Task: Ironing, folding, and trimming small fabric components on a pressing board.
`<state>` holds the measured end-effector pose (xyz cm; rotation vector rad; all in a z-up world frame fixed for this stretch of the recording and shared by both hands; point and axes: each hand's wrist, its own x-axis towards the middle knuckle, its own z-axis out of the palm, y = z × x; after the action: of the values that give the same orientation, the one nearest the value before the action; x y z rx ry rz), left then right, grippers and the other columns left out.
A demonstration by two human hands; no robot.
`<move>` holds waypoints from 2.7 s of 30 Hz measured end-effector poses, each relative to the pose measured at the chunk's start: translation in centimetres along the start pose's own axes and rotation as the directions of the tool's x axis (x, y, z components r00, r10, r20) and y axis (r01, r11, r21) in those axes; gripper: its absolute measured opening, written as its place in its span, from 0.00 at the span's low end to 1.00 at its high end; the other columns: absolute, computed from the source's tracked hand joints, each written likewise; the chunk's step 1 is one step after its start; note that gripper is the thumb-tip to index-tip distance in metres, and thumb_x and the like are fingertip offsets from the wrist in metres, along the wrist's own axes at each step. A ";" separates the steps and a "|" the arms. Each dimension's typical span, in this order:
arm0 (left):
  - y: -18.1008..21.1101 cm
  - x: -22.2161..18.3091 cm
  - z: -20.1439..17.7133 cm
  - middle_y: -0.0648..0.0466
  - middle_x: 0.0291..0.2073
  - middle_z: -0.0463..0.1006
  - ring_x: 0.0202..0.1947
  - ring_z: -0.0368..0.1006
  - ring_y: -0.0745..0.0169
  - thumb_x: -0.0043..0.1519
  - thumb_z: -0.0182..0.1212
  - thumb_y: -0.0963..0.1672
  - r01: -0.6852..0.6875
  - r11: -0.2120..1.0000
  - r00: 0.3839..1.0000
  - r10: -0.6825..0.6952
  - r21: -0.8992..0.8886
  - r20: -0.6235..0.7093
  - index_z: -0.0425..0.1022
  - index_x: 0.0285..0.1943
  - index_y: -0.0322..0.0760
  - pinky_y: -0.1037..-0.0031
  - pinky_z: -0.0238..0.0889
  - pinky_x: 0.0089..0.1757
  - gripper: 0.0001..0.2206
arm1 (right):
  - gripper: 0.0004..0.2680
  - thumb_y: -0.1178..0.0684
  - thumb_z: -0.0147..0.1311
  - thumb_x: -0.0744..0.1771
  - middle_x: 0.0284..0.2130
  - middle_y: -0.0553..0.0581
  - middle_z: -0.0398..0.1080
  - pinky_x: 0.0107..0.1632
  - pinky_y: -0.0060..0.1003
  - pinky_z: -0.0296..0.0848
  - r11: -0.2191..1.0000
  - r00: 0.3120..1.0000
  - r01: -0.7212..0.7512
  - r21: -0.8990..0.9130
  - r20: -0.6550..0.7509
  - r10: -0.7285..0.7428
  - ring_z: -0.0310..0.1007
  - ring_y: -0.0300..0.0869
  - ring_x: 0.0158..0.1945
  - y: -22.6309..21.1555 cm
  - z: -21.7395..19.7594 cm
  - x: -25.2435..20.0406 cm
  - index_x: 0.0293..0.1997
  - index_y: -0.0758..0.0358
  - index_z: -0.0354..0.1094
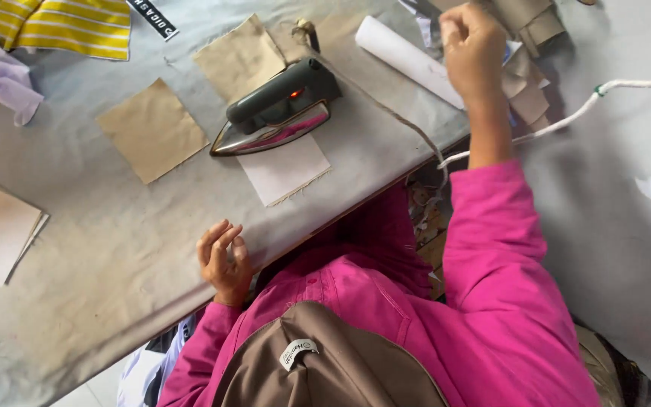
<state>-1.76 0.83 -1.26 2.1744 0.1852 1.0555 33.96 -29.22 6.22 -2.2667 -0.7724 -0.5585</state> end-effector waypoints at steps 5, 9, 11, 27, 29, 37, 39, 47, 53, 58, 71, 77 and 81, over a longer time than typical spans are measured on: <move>0.0 -0.2 0.1 0.43 0.41 0.72 0.44 0.68 0.52 0.55 0.52 0.33 0.008 0.999 1.000 -0.009 0.054 0.004 0.74 0.39 0.32 0.63 0.65 0.48 0.09 | 0.20 0.42 0.57 0.62 0.44 0.68 0.60 0.47 0.47 0.61 0.900 0.750 -0.253 -0.355 0.515 0.414 0.62 0.58 0.47 3.6 1.9 -0.8 0.53 0.63 0.63; -0.1 -0.2 0.2 0.43 0.41 0.72 0.42 0.68 0.52 0.55 0.52 0.32 0.007 0.998 1.000 -0.006 0.069 -0.011 0.73 0.40 0.32 0.64 0.66 0.45 0.10 | 0.16 0.46 0.59 0.60 0.39 0.66 0.67 0.42 0.54 0.63 0.871 0.869 -0.085 -0.484 0.392 0.302 0.67 0.61 0.42 5.2 4.4 -3.0 0.43 0.65 0.63; -0.1 -0.3 0.2 0.44 0.41 0.72 0.43 0.68 0.51 0.55 0.52 0.32 0.000 0.998 1.000 0.000 0.070 -0.003 0.73 0.40 0.31 0.64 0.66 0.45 0.10 | 0.12 0.52 0.58 0.59 0.35 0.63 0.69 0.38 0.53 0.64 0.908 0.950 -0.076 -0.411 0.245 0.191 0.68 0.58 0.39 3.7 3.2 -3.4 0.40 0.63 0.63; 9.4 5.1 7.8 0.40 0.47 0.71 0.47 0.69 0.51 0.61 0.56 0.42 0.688 0.406 0.724 -0.327 -0.602 0.607 0.62 0.61 0.29 0.59 0.65 0.47 0.20 | 0.11 0.54 0.58 0.61 0.23 0.53 0.65 0.32 0.31 0.67 0.500 0.785 -0.574 0.648 0.608 0.113 0.65 0.36 0.28 -19.5 0.1 -12.0 0.41 0.63 0.59; 9.8 5.1 7.7 0.40 0.45 0.72 0.46 0.70 0.51 0.59 0.59 0.42 0.695 0.397 0.718 -0.352 -0.599 0.600 0.63 0.60 0.30 0.60 0.66 0.46 0.21 | 0.11 0.56 0.56 0.62 0.23 0.54 0.65 0.31 0.32 0.67 0.560 0.820 -0.512 0.651 0.564 0.093 0.65 0.36 0.27 -20.2 0.0 -12.4 0.44 0.65 0.58; 10.9 5.7 6.6 0.45 0.37 0.73 0.36 0.72 0.61 0.55 0.64 0.42 0.764 0.259 0.638 -0.436 -0.590 0.635 0.67 0.50 0.29 0.72 0.71 0.36 0.17 | 0.16 0.57 0.57 0.61 0.26 0.53 0.64 0.35 0.34 0.67 0.551 0.813 -0.543 0.634 0.563 0.153 0.64 0.36 0.31 -19.3 0.9 -14.5 0.51 0.65 0.57; 10.6 5.8 6.6 0.48 0.36 0.72 0.35 0.70 0.65 0.55 0.65 0.42 0.763 0.248 0.638 -0.439 -0.597 0.633 0.67 0.49 0.30 0.75 0.69 0.36 0.16 | 0.15 0.57 0.57 0.61 0.26 0.53 0.63 0.35 0.34 0.65 0.534 0.811 -0.547 0.644 0.566 0.147 0.62 0.36 0.31 -19.6 0.6 -14.4 0.49 0.65 0.57; 9.0 5.4 7.5 0.56 0.25 0.70 0.27 0.65 0.74 0.51 0.69 0.43 0.800 0.170 0.587 -0.417 -0.575 0.694 0.69 0.36 0.34 0.86 0.59 0.30 0.13 | 0.11 0.58 0.57 0.61 0.26 0.51 0.63 0.36 0.31 0.62 0.406 0.770 -0.617 0.674 0.624 0.135 0.60 0.34 0.32 -19.9 0.0 -14.5 0.45 0.64 0.61; 10.7 6.5 6.6 0.58 0.17 0.67 0.21 0.61 0.77 0.50 0.69 0.41 0.778 0.184 0.614 -0.423 -0.601 0.666 0.66 0.26 0.36 0.88 0.55 0.26 0.11 | 0.13 0.58 0.59 0.60 0.29 0.49 0.64 0.40 0.30 0.64 0.278 0.728 -0.683 0.676 0.664 0.173 0.62 0.32 0.35 -20.6 -0.6 -14.3 0.46 0.61 0.61; 7.8 3.9 7.6 0.55 0.20 0.72 0.24 0.68 0.72 0.54 0.64 0.41 0.746 0.145 0.631 -0.466 -0.650 0.620 0.62 0.28 0.38 0.83 0.62 0.30 0.11 | 0.15 0.58 0.60 0.59 0.29 0.48 0.65 0.38 0.31 0.67 0.140 0.678 -0.735 0.663 0.719 0.156 0.64 0.34 0.34 -22.1 -2.5 -12.2 0.47 0.59 0.60; 7.3 6.3 4.8 0.54 0.31 0.74 0.30 0.74 0.67 0.51 0.68 0.41 0.767 0.196 0.595 -0.576 -0.611 0.561 0.64 0.54 0.34 0.74 0.72 0.34 0.23 | 0.15 0.61 0.51 0.60 0.26 0.60 0.70 0.31 0.40 0.75 -0.522 0.680 -0.603 0.603 0.731 0.059 0.74 0.46 0.25 -17.0 -0.7 -15.9 0.51 0.68 0.58; 2.9 6.2 -0.1 0.51 0.29 0.77 0.28 0.77 0.63 0.49 0.68 0.41 0.704 0.206 0.547 -0.768 -0.680 0.333 0.72 0.38 0.37 0.71 0.74 0.33 0.11 | 0.19 0.48 0.50 0.61 0.24 0.51 0.61 0.28 0.29 0.66 0.235 0.722 -0.688 0.687 0.615 0.317 0.62 0.34 0.22 -12.9 -4.8 -8.5 0.54 0.67 0.54; -1.1 8.4 -9.7 0.51 0.35 0.65 0.39 0.62 0.61 0.58 0.64 0.33 0.243 0.944 0.934 -0.289 -0.222 -0.208 0.65 0.32 0.33 0.77 0.71 0.40 0.11 | 0.11 0.48 0.44 0.66 0.34 0.56 0.63 0.31 0.35 0.62 0.736 0.765 -0.623 0.264 0.402 0.503 0.62 0.42 0.31 -5.2 -2.7 -2.2 0.46 0.60 0.50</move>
<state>-3.16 10.20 7.48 1.7865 0.4574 1.1230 28.48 -28.85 9.18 -2.0745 -0.2400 0.2350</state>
